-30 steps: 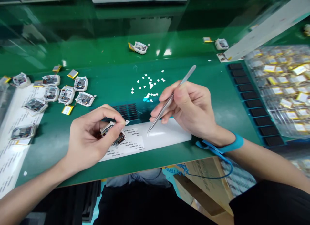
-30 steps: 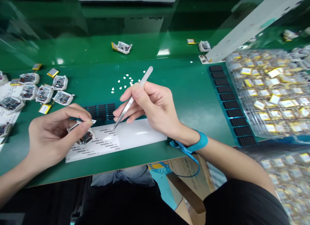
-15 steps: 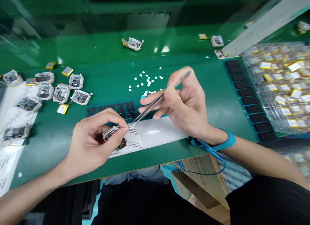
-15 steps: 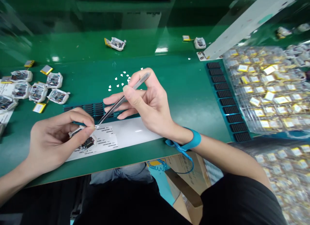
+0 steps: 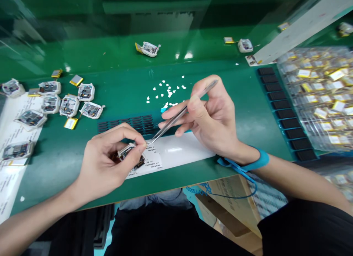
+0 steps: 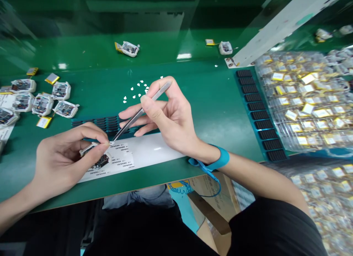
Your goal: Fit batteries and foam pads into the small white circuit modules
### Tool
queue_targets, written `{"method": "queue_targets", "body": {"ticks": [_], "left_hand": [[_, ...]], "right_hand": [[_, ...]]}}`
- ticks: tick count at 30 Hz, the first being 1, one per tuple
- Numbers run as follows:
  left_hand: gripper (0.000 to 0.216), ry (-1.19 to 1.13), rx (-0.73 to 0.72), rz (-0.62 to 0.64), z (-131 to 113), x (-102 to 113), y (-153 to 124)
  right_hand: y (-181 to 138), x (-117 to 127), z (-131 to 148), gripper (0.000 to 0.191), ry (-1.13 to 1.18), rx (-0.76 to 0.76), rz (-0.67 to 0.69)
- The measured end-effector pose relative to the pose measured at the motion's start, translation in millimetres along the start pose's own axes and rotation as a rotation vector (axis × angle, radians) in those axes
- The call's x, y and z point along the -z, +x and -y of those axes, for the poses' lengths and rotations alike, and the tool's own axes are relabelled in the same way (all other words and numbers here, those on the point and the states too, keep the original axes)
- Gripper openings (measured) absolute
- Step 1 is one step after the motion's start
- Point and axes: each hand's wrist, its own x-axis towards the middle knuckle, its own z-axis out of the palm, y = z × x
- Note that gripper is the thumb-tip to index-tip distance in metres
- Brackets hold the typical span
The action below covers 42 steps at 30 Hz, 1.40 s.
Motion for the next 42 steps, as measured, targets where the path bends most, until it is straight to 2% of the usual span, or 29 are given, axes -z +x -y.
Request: {"method": "queue_targets", "body": {"ticks": [4,11,18,28,31,34,37,42], "left_hand": [[0.01,0.007,-0.001,0.009,-2,-2,-1],[0.012,0.044,-0.019,0.006,-3,-4,-4],[0.001,-0.003,0.088,-0.011,-3,-6,-5],[0.037,-0.292,0.174,0.044,-8,-13,-5],[0.049,-0.335,0.188,0.005,-5,-11,-4],[0.039,-0.31,0.194,-0.004,-2,-6,1],[0.024,-0.29,0.195,0.063,-2,-5,6],[0.029,-0.314,0.229,0.071,-7,-10,5]], "right_hand": [[0,-1,-2,0.031,0.014,-0.006,0.044],[-1,0,-1,0.032,-0.021,-0.018,0.012],[1,2,-4,0.022,0.045,-0.001,0.018],[10,8,-9,0.035,0.06,-0.011,-0.128],[12,8,-8,0.037,0.064,-0.015,-0.133],[10,6,-6,0.038,0.055,-0.052,-0.131],[7,3,-6,0.039,0.067,-0.081,-0.091],[3,0,-8,0.032,0.08,-0.081,-0.024]]}}
